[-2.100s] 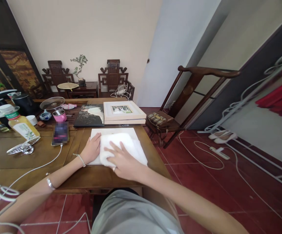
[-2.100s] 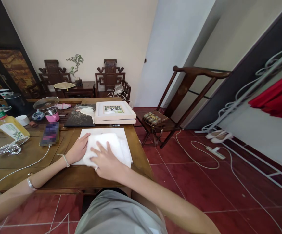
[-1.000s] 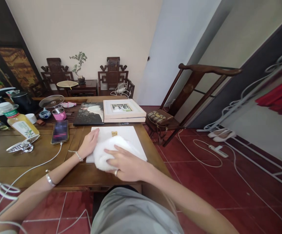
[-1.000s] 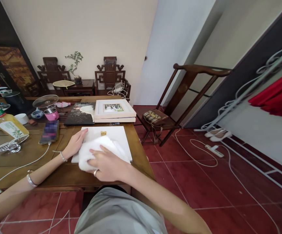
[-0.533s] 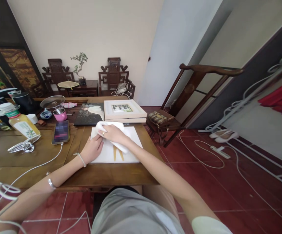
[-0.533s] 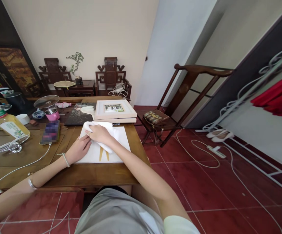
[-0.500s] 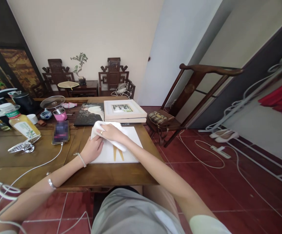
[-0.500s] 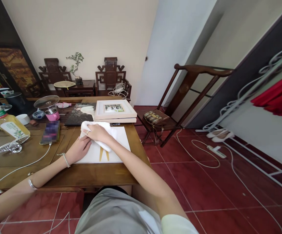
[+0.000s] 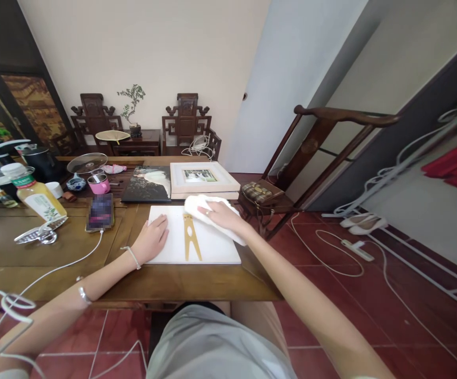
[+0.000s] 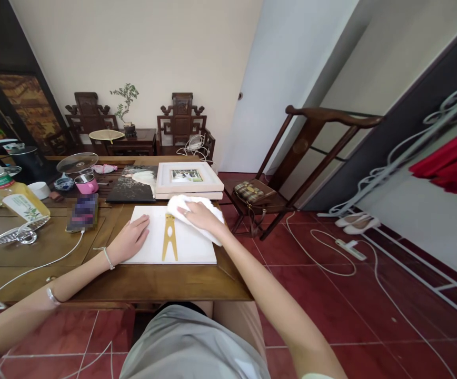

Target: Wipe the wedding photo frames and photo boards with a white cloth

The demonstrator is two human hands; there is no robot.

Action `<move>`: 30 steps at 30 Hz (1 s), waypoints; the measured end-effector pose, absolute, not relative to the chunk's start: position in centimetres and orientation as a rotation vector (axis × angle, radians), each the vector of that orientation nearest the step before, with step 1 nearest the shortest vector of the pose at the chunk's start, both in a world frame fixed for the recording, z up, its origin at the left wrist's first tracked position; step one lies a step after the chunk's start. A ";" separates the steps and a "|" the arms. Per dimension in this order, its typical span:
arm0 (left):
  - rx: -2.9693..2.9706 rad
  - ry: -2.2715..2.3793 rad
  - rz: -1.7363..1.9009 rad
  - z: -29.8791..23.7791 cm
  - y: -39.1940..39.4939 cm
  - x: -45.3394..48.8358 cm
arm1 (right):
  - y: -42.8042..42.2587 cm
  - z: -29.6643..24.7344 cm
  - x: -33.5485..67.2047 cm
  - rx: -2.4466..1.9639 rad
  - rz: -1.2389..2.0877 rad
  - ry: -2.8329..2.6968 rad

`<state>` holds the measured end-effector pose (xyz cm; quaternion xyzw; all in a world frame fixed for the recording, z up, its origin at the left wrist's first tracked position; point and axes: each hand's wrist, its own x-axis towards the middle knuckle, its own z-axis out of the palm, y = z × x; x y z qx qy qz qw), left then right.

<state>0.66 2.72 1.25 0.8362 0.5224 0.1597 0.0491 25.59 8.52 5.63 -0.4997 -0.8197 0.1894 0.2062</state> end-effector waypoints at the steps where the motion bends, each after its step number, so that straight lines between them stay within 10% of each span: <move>1: 2.529 1.601 0.494 1.1 2.7 0.7 | 8.4 5.2 26.7 -1.429 0.519 -2.258; 17: 2.439 1.665 0.472 0.6 2.9 0.7 | -4.2 7.9 31.2 -1.516 0.865 -2.502; 30: 2.478 1.630 0.470 0.6 3.1 0.5 | 6.4 5.1 24.5 -1.288 0.357 -2.317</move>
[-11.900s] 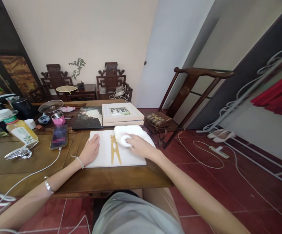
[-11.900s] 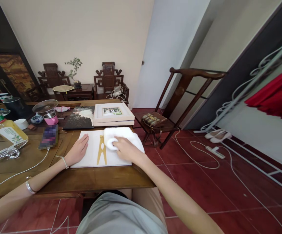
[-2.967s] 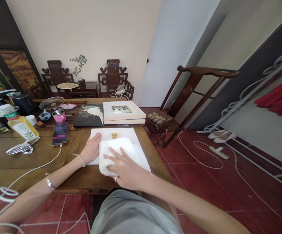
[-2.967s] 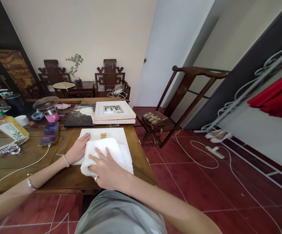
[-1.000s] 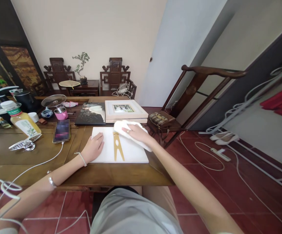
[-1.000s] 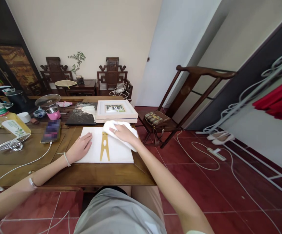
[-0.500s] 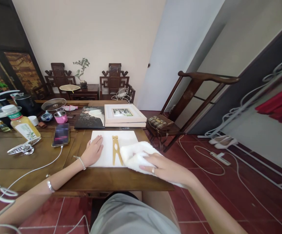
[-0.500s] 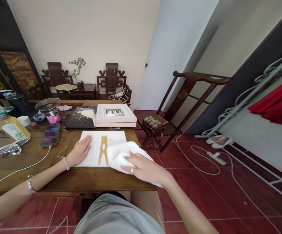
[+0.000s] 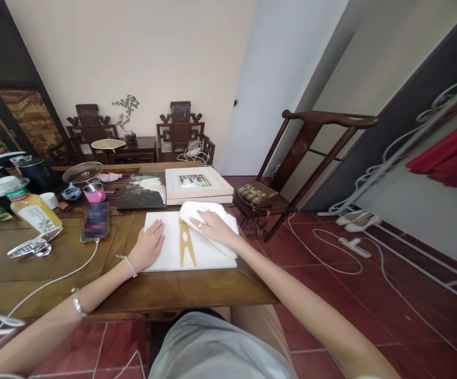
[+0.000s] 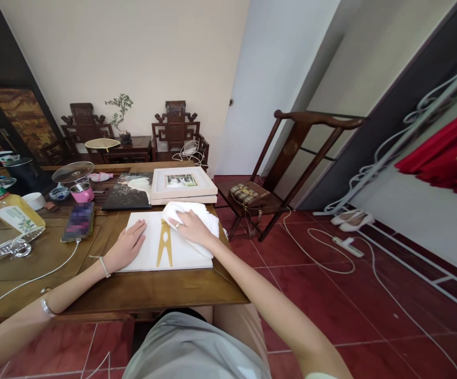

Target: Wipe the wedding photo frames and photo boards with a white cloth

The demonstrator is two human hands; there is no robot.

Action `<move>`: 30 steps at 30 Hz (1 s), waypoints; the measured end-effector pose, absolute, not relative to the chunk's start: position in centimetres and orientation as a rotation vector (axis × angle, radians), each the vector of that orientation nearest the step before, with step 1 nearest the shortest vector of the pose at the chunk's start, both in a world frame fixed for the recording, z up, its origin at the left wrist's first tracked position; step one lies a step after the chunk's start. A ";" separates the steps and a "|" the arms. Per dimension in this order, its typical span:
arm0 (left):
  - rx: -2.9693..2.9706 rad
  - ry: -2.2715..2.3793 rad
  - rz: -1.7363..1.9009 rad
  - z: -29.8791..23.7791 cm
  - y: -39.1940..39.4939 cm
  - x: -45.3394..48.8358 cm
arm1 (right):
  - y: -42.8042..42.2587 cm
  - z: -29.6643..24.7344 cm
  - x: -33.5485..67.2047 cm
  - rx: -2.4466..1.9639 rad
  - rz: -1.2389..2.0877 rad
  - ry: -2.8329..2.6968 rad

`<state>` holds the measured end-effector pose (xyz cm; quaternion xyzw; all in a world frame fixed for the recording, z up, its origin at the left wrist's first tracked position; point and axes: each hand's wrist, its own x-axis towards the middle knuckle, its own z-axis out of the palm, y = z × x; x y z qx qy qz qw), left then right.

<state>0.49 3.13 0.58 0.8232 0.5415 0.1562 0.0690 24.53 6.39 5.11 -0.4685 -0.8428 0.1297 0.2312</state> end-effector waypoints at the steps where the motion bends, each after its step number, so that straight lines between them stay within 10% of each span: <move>1: 2.478 1.630 0.467 0.6 3.2 0.5 | 6.6 5.0 23.9 -1.272 0.328 -2.340; 15: 2.477 1.640 0.402 1.0 2.9 0.8 | -5.6 6.1 24.4 -0.914 0.468 -2.663; 30: 2.483 1.654 0.350 1.2 3.0 0.9 | 5.7 5.4 20.6 -1.126 0.141 -2.574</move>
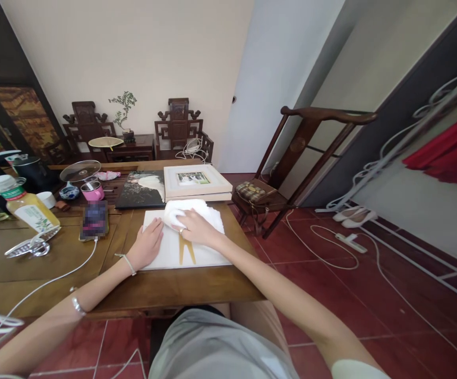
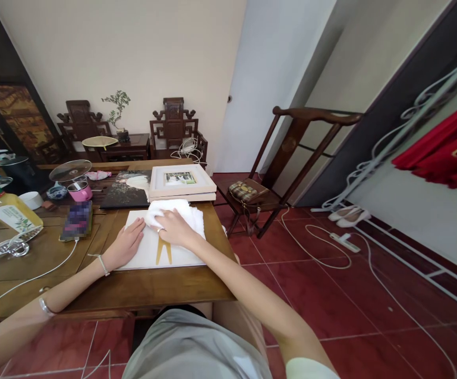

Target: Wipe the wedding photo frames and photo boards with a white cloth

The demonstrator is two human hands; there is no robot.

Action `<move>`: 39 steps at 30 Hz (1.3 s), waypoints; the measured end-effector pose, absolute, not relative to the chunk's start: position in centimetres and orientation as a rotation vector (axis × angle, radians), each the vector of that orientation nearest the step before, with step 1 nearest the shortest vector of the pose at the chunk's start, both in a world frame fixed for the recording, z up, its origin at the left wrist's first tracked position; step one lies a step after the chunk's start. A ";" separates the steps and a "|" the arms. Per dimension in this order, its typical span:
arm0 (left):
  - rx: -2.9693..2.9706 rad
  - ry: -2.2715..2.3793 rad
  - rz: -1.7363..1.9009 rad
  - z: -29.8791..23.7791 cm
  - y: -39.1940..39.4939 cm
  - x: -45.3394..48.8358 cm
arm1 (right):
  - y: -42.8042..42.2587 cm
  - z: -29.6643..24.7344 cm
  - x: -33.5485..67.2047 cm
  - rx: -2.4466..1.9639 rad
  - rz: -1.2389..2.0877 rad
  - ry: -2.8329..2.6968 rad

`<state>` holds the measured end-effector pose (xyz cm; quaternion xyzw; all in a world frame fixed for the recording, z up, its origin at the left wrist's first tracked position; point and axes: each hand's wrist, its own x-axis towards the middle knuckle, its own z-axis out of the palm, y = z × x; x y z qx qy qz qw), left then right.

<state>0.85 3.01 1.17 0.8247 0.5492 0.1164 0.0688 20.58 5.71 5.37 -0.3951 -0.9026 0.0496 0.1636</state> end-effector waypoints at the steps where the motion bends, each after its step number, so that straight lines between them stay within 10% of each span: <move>1: 2.485 1.649 0.359 1.1 3.0 0.8 | 5.2 5.4 20.5 -1.124 0.132 -2.603; 17: 2.553 1.617 0.286 1.1 3.0 0.6 | -3.0 5.7 22.8 -0.946 0.328 -2.692; 29: 2.257 1.461 0.919 1.1 3.9 0.2 | 4.9 4.9 18.7 -1.233 0.071 -2.609; 39: 1.800 1.500 1.274 3.2 3.7 0.1 | -0.9 6.8 18.3 -0.546 0.193 -2.934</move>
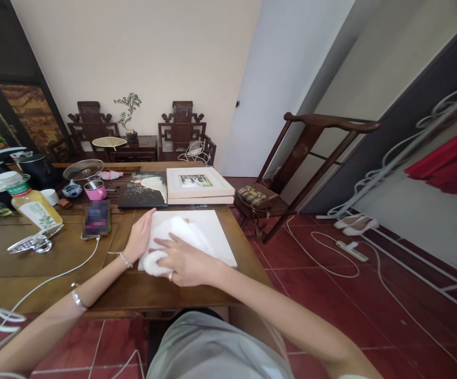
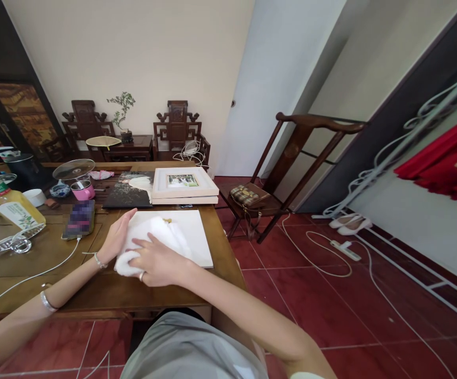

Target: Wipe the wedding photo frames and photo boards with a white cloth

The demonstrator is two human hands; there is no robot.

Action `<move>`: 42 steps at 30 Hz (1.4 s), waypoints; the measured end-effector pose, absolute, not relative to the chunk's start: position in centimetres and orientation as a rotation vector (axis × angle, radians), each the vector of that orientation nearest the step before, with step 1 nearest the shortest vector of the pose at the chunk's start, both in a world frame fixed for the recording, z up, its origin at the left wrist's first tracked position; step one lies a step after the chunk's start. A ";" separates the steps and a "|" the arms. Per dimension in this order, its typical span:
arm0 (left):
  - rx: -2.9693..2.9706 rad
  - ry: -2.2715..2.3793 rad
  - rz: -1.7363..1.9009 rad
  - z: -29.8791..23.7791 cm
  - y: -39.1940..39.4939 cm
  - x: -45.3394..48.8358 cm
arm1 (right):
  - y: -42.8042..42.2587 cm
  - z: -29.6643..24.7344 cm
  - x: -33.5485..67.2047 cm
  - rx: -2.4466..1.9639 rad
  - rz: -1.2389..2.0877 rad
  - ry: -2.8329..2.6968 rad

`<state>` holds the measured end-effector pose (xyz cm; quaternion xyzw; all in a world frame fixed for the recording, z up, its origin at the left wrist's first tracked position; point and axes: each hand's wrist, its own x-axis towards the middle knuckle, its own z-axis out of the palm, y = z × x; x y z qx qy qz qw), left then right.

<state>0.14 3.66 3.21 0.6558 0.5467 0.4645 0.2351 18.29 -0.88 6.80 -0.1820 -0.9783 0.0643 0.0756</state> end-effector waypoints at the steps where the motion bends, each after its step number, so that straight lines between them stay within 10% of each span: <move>1: 1.802 1.500 1.271 3.2 3.6 0.1 | -1.5 7.2 18.8 -0.514 0.218 -2.944; 18: 2.562 1.602 0.506 1.6 2.0 1.3 | 6.6 7.8 21.0 -1.234 0.566 -2.407; 42: 2.480 1.651 0.569 1.1 2.2 1.0 | 6.9 4.9 28.8 -1.327 0.658 -2.199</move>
